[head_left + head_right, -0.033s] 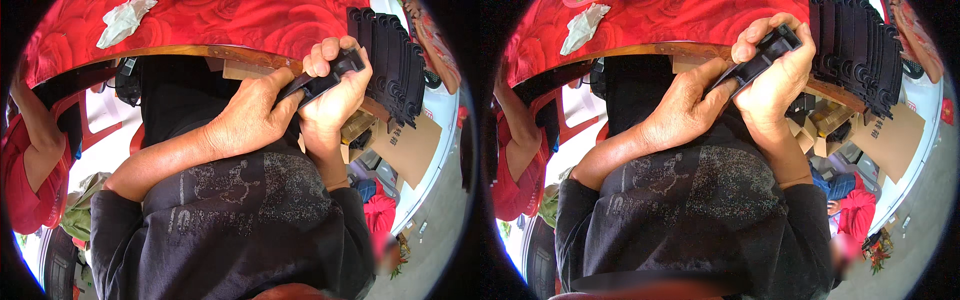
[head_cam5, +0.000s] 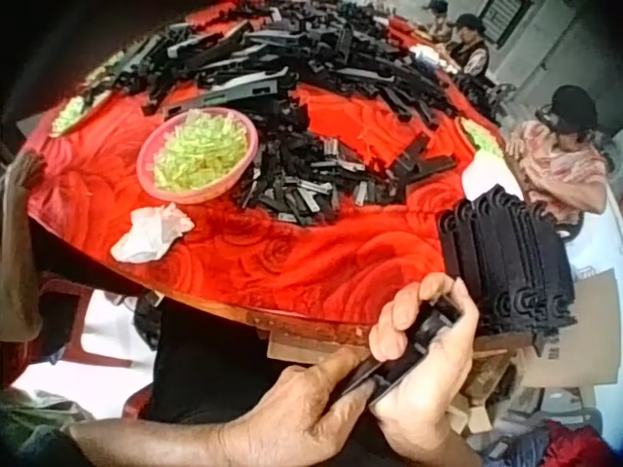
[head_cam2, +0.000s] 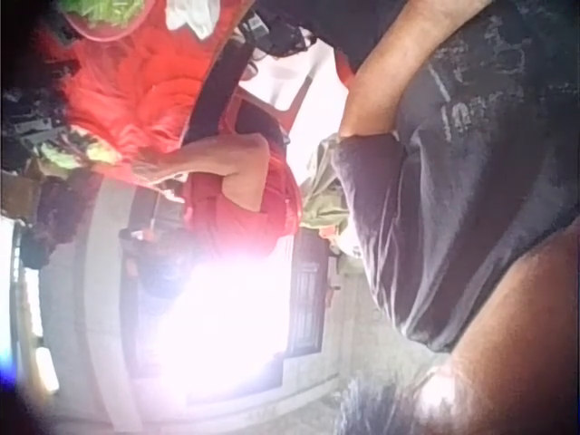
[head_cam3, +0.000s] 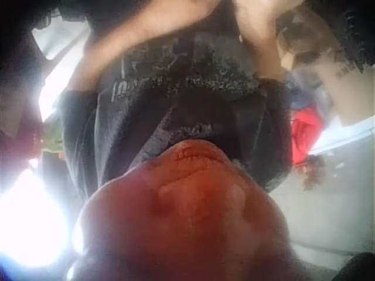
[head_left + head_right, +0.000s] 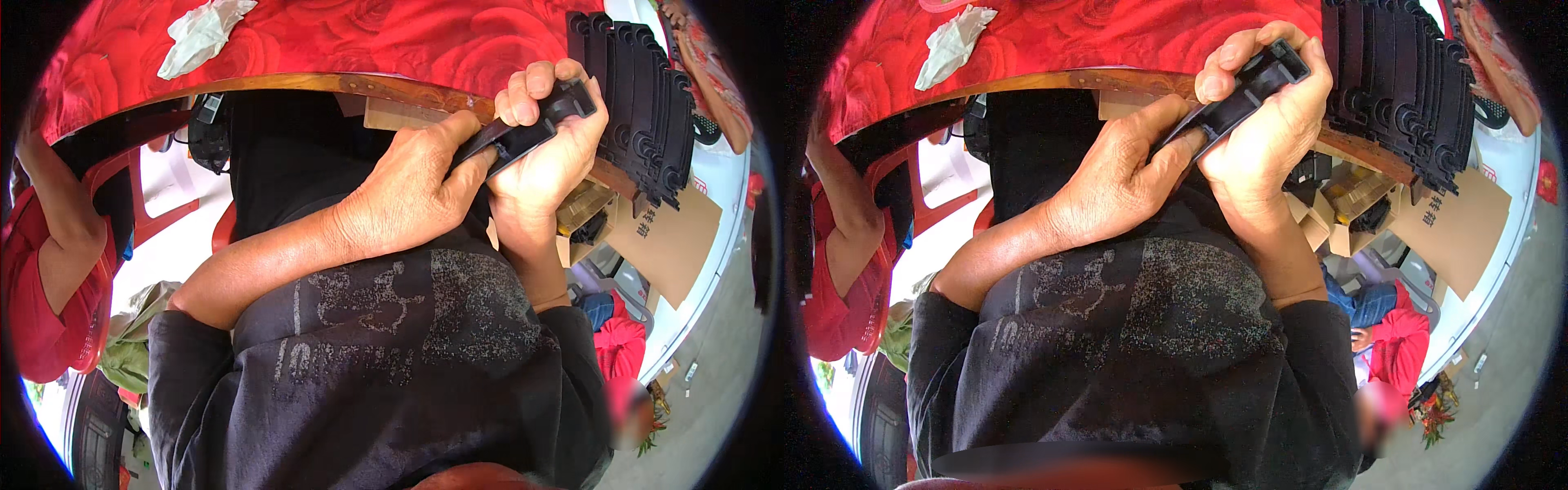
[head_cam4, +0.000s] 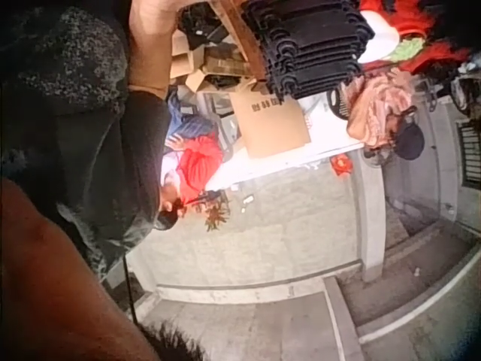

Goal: The person picks up a black plastic component from the table and fits a piece into the housing by hand.

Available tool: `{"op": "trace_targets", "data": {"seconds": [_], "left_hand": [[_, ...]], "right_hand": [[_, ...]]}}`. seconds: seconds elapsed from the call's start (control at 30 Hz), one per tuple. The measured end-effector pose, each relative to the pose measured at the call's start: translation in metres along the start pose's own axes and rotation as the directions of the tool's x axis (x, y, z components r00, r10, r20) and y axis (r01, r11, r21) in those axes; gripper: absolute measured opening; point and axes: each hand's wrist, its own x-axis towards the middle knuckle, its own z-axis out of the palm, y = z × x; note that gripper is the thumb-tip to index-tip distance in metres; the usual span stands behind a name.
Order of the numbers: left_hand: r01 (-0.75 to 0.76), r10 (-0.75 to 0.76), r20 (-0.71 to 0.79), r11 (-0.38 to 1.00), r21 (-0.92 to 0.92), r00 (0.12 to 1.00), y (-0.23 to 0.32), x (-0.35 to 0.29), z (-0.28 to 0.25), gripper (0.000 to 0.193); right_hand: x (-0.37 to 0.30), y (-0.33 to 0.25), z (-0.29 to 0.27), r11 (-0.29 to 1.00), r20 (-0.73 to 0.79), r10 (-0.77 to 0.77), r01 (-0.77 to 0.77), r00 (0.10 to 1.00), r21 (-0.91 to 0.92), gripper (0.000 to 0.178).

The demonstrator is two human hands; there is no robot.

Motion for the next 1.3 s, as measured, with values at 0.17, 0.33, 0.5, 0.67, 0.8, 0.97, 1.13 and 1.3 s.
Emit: {"op": "trace_targets", "data": {"seconds": [0.17,0.33,0.5,0.67,0.8,0.97,1.13,1.3], "left_hand": [[0.0,0.001,0.03,0.999,-0.036,1.0,-0.003,0.001,0.001,0.022],[0.041,-0.036,0.068,0.997,-0.071,0.997,-0.004,0.001,-0.001,0.023],[-0.004,0.005,0.051,1.0,-0.023,0.999,-0.004,0.001,-0.002,0.022],[0.018,-0.016,0.024,0.998,-0.064,1.0,-0.002,0.0,-0.001,0.022],[0.012,-0.007,0.063,0.997,-0.076,0.998,-0.002,-0.001,-0.004,0.022],[0.007,0.002,0.085,0.994,-0.108,0.996,-0.003,-0.002,-0.008,0.024],[0.003,0.003,0.049,0.993,-0.121,0.999,-0.003,-0.002,-0.008,0.024],[0.008,-0.003,0.048,0.994,-0.105,0.999,-0.004,0.0,-0.007,0.02]], "right_hand": [[-0.002,-0.002,0.0,1.0,-0.029,0.01,-0.009,1.0,0.013,0.035],[-0.001,0.0,0.001,1.0,-0.005,-0.006,0.006,1.0,-0.004,0.035],[-0.001,0.001,-0.002,1.0,-0.057,0.02,-0.019,0.998,0.02,0.035],[0.0,0.001,-0.002,0.999,-0.032,0.032,-0.032,0.999,0.001,0.035],[-0.001,0.0,0.002,0.999,-0.042,0.03,-0.029,0.999,0.025,0.035],[-0.002,0.003,0.005,1.0,0.01,0.009,-0.009,1.0,0.027,0.036],[-0.002,0.003,0.009,0.999,0.009,0.021,-0.021,1.0,0.04,0.036],[-0.002,0.004,0.013,1.0,0.008,0.009,-0.009,1.0,0.017,0.033]]}}
